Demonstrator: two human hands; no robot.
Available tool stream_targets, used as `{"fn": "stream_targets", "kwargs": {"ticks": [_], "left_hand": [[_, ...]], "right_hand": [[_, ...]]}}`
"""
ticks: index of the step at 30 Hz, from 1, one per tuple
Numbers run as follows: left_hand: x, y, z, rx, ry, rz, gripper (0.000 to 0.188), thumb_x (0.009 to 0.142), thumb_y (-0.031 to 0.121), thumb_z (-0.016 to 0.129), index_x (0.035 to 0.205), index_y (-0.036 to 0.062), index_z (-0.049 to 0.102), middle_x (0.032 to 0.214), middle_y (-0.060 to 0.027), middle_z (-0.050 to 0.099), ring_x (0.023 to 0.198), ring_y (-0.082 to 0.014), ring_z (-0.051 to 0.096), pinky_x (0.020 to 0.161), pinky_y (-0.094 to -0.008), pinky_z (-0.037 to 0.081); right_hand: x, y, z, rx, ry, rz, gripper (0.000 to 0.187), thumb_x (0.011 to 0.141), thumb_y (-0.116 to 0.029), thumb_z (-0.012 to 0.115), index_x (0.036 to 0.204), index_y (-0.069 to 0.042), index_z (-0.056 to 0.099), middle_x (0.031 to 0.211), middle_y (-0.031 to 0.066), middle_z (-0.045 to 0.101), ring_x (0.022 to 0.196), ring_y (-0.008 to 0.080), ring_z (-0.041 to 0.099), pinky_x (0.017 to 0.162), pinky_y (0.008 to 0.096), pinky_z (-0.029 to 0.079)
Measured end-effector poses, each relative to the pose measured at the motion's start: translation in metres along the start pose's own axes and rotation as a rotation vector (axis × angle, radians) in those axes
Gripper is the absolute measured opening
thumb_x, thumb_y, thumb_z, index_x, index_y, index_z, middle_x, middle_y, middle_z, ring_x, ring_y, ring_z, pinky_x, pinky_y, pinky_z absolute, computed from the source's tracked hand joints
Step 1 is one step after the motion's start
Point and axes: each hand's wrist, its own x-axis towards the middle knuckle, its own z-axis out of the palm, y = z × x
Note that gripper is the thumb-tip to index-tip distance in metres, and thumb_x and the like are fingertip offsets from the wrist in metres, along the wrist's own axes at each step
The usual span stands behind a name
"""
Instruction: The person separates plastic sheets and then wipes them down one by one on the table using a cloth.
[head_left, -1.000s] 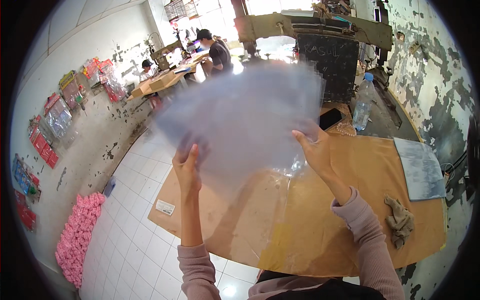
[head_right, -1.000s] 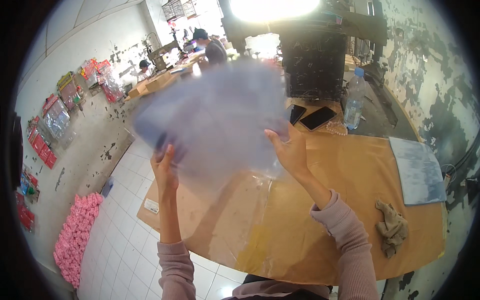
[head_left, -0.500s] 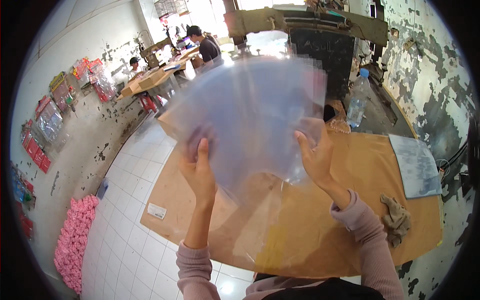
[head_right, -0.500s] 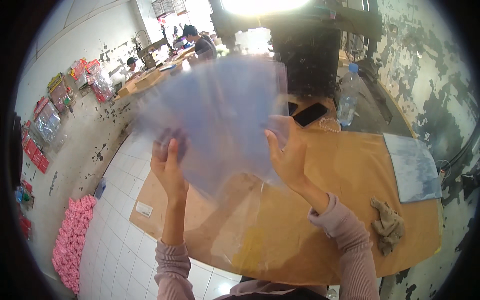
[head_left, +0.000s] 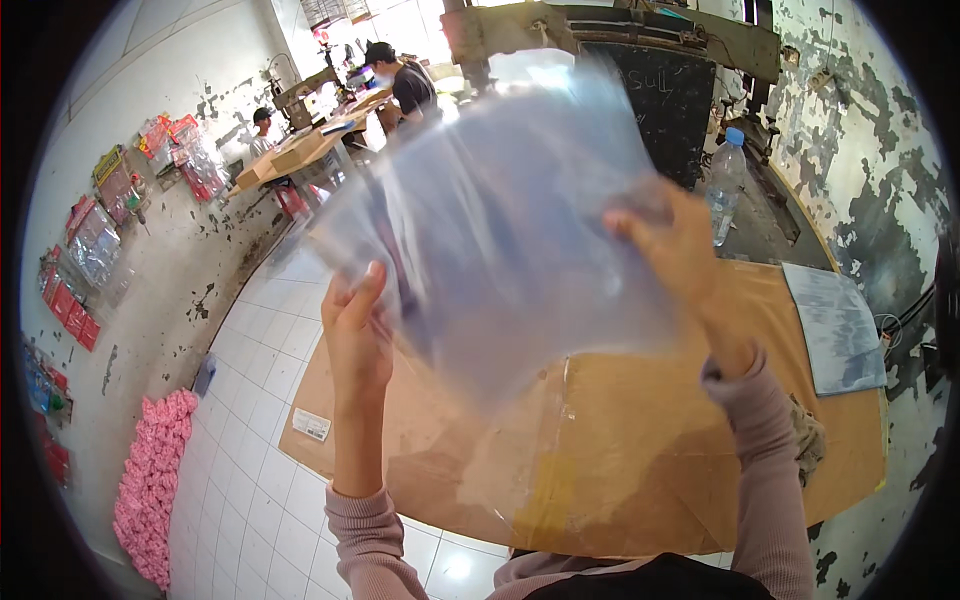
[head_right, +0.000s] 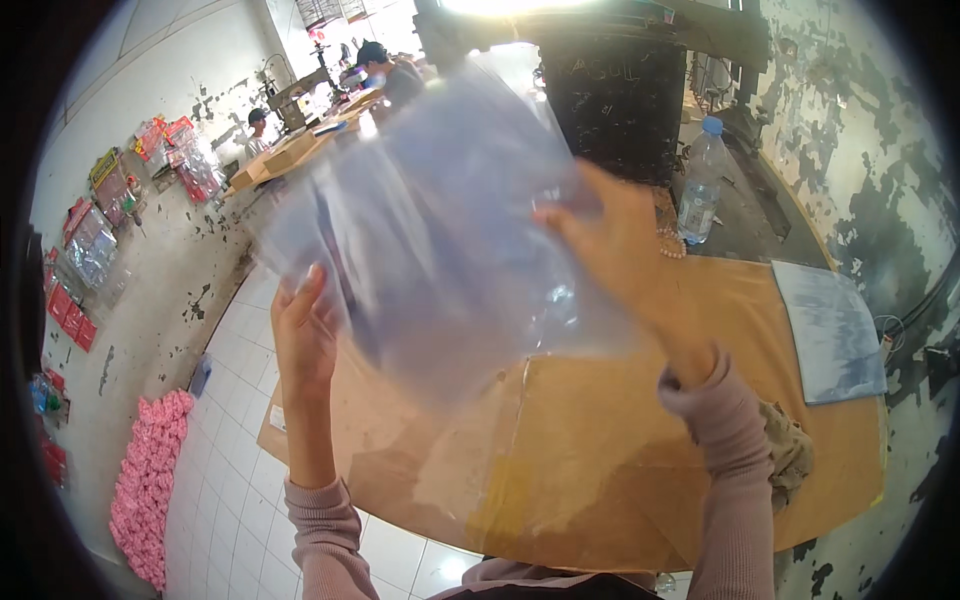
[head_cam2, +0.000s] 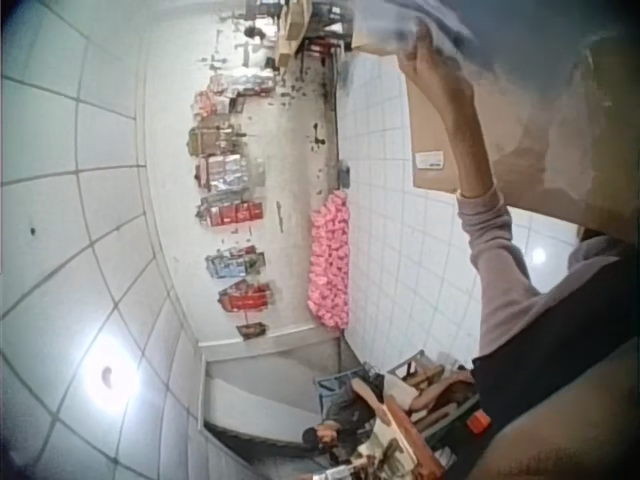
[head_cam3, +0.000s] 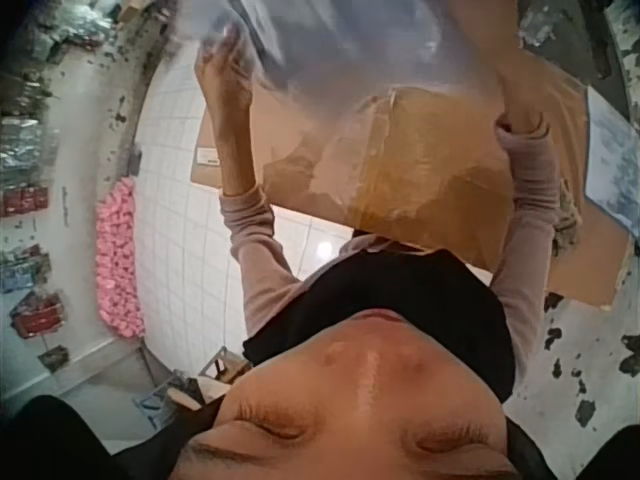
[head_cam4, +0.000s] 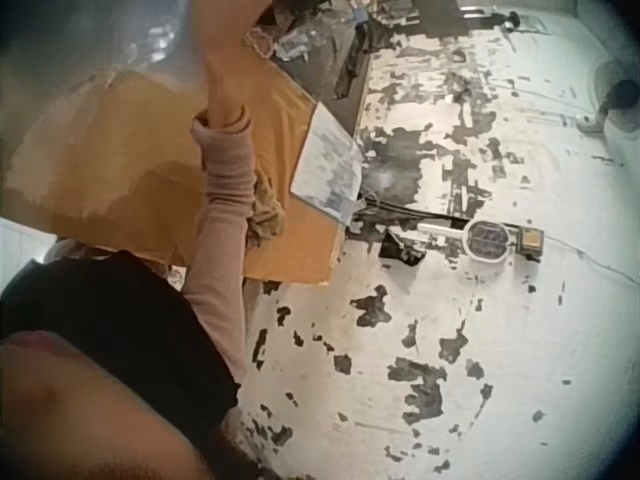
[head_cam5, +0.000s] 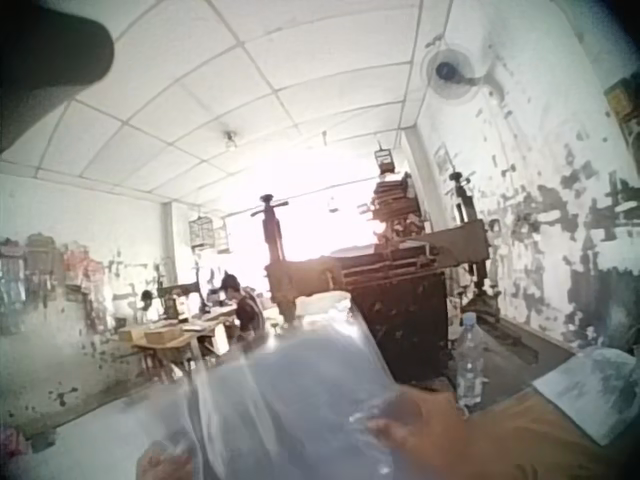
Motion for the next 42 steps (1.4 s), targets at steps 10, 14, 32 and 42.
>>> {"fn": "stream_targets", "kwargs": {"ticks": [10, 14, 32, 42], "left_hand": [[-0.132, -0.071, 0.019, -0.488, -0.029, -0.713, 0.031, 0.088, 0.012, 0.056, 0.117, 0.0046, 0.046, 0.109, -0.0089, 0.056, 0.094, -0.0231, 0.061, 0.084, -0.0406, 0.054], [-0.154, -0.115, -0.004, -0.486, 0.042, -0.913, 0.035, 0.089, 0.016, 0.056, 0.121, 0.0056, 0.044, 0.112, -0.0096, 0.056, 0.103, -0.0212, 0.056, 0.094, -0.044, 0.046], [0.002, -0.158, -0.016, 0.417, -0.525, -0.657, 0.028, 0.093, 0.032, 0.049, 0.096, 0.0054, 0.055, 0.096, -0.0066, 0.059, 0.094, -0.0104, 0.057, 0.074, -0.0211, 0.047], [-0.011, -0.126, 0.023, 0.325, -0.376, -0.643, 0.056, 0.085, 0.018, 0.06, 0.131, -0.0056, 0.037, 0.106, -0.0145, 0.055, 0.095, -0.0192, 0.053, 0.079, -0.0321, 0.048]], "right_hand": [[0.114, 0.047, 0.038, -0.462, -1.163, -0.055, 0.036, 0.068, -0.02, 0.071, 0.1, -0.003, 0.063, 0.085, 0.0097, 0.067, 0.078, 0.0209, 0.065, 0.07, 0.0344, 0.051], [0.023, 0.111, 0.072, -0.59, -1.064, -0.014, 0.046, 0.075, -0.035, 0.068, 0.112, -0.009, 0.059, 0.103, 0.0108, 0.064, 0.096, 0.0285, 0.06, 0.081, 0.0374, 0.048], [-0.128, 0.123, -0.061, 0.278, -0.238, 1.082, 0.053, 0.083, -0.038, 0.063, 0.103, 0.01, 0.056, 0.102, 0.0154, 0.059, 0.079, 0.0179, 0.056, 0.063, 0.0319, 0.047], [-0.111, 0.101, -0.048, 0.283, -0.354, 1.047, 0.032, 0.08, -0.018, 0.064, 0.102, 0.004, 0.059, 0.094, 0.0095, 0.062, 0.085, 0.0194, 0.058, 0.08, 0.0324, 0.044]]}}
